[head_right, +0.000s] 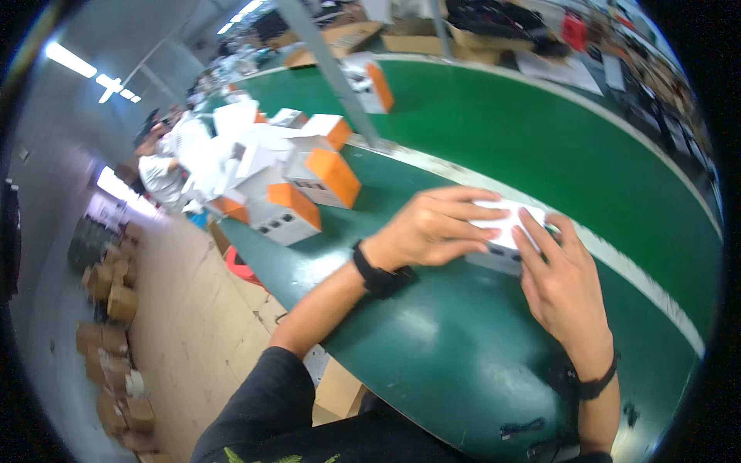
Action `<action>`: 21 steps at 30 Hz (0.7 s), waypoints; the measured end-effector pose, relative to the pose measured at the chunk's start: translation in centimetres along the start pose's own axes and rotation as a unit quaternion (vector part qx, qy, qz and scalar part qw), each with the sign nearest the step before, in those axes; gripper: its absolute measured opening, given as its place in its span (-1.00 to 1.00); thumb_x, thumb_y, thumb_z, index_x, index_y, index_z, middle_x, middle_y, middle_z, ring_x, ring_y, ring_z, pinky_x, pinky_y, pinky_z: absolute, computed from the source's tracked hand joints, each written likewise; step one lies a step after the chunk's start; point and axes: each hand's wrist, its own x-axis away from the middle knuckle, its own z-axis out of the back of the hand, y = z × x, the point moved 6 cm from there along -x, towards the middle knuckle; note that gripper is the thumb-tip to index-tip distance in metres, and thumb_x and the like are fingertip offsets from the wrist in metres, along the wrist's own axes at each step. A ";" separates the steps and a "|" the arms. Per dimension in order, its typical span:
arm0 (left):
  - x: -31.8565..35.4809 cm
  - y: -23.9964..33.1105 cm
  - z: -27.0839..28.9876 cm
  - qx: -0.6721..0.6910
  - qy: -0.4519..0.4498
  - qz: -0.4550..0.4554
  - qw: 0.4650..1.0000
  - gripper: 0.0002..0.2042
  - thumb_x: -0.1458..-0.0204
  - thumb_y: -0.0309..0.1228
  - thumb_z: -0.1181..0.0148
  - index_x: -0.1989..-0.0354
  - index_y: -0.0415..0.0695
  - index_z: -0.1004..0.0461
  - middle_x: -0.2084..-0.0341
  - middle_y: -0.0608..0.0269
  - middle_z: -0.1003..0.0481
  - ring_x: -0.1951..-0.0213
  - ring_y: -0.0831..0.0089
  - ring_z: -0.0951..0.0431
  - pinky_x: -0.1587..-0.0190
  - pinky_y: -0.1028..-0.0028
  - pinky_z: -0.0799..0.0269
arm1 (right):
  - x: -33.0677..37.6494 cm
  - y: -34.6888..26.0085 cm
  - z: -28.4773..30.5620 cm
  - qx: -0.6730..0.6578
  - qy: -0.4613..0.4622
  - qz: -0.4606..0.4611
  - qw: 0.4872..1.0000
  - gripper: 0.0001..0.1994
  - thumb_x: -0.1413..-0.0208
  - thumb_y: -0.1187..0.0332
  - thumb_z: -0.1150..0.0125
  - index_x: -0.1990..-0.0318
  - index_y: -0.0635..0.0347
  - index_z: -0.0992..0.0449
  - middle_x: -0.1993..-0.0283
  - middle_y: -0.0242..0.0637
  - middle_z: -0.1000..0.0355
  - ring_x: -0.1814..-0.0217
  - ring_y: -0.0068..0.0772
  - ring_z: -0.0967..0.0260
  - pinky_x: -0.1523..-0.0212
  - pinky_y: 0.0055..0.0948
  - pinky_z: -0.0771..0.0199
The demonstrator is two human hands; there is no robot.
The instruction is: Packing small portable speakers and USB charging cables into retail boxes on a factory assembly line.
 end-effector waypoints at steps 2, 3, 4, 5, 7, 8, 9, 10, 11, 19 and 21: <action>1.1 -0.7 -0.5 0.011 0.011 0.014 1.000 -0.60 0.02 -0.45 -0.60 -0.05 -0.16 -0.76 -0.26 0.11 -0.66 -0.35 -0.03 -0.58 -0.32 0.13 -0.59 | -0.3 0.1 -0.2 -0.034 0.019 0.003 0.999 -0.37 -0.05 0.58 -0.43 -0.36 0.33 -0.54 -0.53 -0.12 -0.41 -0.45 0.21 -0.35 -0.30 0.01 -0.57; 1.2 -0.7 -0.6 0.005 0.014 0.021 1.000 -0.55 0.01 -0.43 -0.60 -0.12 -0.13 -0.74 -0.32 0.13 -0.63 -0.38 -0.02 -0.55 -0.35 0.13 -0.57 | -0.4 0.5 -0.2 -0.066 0.022 -0.017 0.997 -0.34 -0.05 0.57 -0.44 -0.39 0.33 -0.52 -0.56 -0.13 -0.40 -0.47 0.22 -0.33 -0.30 0.01 -0.56; 1.4 -0.9 -0.6 -0.008 0.001 0.022 1.000 -0.46 -0.01 -0.40 -0.60 -0.24 -0.08 -0.69 -0.37 0.15 -0.58 -0.43 0.02 -0.51 -0.39 0.12 -0.54 | -0.7 0.6 -0.5 -0.049 0.024 -0.020 0.998 -0.29 -0.07 0.55 -0.47 -0.45 0.32 -0.47 -0.60 -0.15 -0.36 -0.50 0.24 -0.30 -0.32 0.00 -0.56; 1.3 -0.7 -0.2 -0.010 0.004 0.023 1.000 -0.46 -0.01 -0.40 -0.60 -0.24 -0.08 -0.69 -0.37 0.15 -0.58 -0.43 0.02 -0.51 -0.39 0.12 -0.54 | -0.9 0.7 -0.9 -0.050 0.023 -0.016 0.998 -0.29 -0.07 0.55 -0.47 -0.45 0.32 -0.47 -0.60 -0.15 -0.36 -0.50 0.24 -0.30 -0.32 0.00 -0.56; 1.2 -0.4 -0.2 -0.032 -0.002 0.017 0.999 -0.43 -0.03 -0.39 -0.59 -0.28 -0.08 -0.67 -0.35 0.16 -0.59 -0.44 0.03 -0.51 -0.41 0.12 -0.53 | -1.1 0.9 -1.4 -0.054 0.051 -0.022 0.997 -0.26 -0.05 0.56 -0.49 -0.47 0.31 -0.46 -0.60 -0.14 -0.36 -0.51 0.24 -0.30 -0.33 0.01 -0.55; 1.1 -0.6 -0.1 -0.033 0.000 0.015 0.999 -0.43 -0.03 -0.39 -0.59 -0.28 -0.08 -0.67 -0.35 0.16 -0.59 -0.44 0.03 -0.51 -0.41 0.12 -0.53 | -1.2 0.9 -1.4 -0.052 0.052 -0.021 0.997 -0.26 -0.05 0.56 -0.49 -0.47 0.31 -0.46 -0.60 -0.14 -0.36 -0.51 0.24 -0.30 -0.33 0.01 -0.55; 1.1 -0.7 -0.2 -0.036 0.000 0.018 0.999 -0.41 -0.03 -0.38 -0.59 -0.31 -0.09 -0.64 -0.36 0.16 -0.59 -0.44 0.03 -0.50 -0.41 0.12 -0.53 | -1.2 1.0 -1.4 -0.047 0.055 -0.021 0.997 -0.25 -0.04 0.56 -0.50 -0.47 0.31 -0.45 -0.60 -0.14 -0.36 -0.51 0.23 -0.30 -0.33 0.01 -0.55; 1.1 -0.7 -0.3 -0.038 0.000 0.020 0.999 -0.38 -0.03 -0.37 -0.59 -0.34 -0.11 -0.62 -0.37 0.15 -0.58 -0.44 0.03 -0.50 -0.42 0.12 -0.52 | -1.1 1.0 -1.3 -0.042 0.058 -0.023 0.997 -0.24 -0.03 0.56 -0.52 -0.47 0.31 -0.45 -0.60 -0.14 -0.36 -0.51 0.23 -0.31 -0.33 0.02 -0.55; 1.2 -0.9 -0.4 -0.040 0.000 0.020 0.999 -0.38 -0.03 -0.37 -0.59 -0.34 -0.11 -0.62 -0.37 0.15 -0.58 -0.44 0.03 -0.50 -0.42 0.12 -0.52 | -1.2 1.0 -1.3 -0.042 0.059 -0.021 0.997 -0.24 -0.03 0.56 -0.52 -0.47 0.31 -0.45 -0.60 -0.14 -0.36 -0.51 0.23 -0.31 -0.33 0.02 -0.55; 1.4 -1.4 -1.1 -0.086 -0.005 0.059 0.995 -0.17 0.00 -0.30 -0.62 -0.52 -0.10 -0.42 -0.52 0.00 -0.38 -0.50 -0.05 -0.39 -0.45 0.08 -0.48 | -1.2 1.2 -1.2 -0.038 0.062 -0.013 0.997 -0.27 -0.01 0.60 -0.53 -0.43 0.31 -0.51 -0.56 -0.14 -0.41 -0.45 0.21 -0.35 -0.29 0.02 -0.58; 1.4 -1.4 -1.1 -0.077 -0.011 0.067 0.995 -0.17 0.00 -0.30 -0.62 -0.53 -0.07 -0.42 -0.53 0.01 -0.37 -0.49 -0.06 -0.40 -0.44 0.08 -0.49 | -1.3 1.0 -0.9 -0.039 0.061 -0.016 0.997 -0.27 -0.01 0.60 -0.52 -0.43 0.29 -0.51 -0.55 -0.14 -0.42 -0.45 0.21 -0.36 -0.29 0.01 -0.58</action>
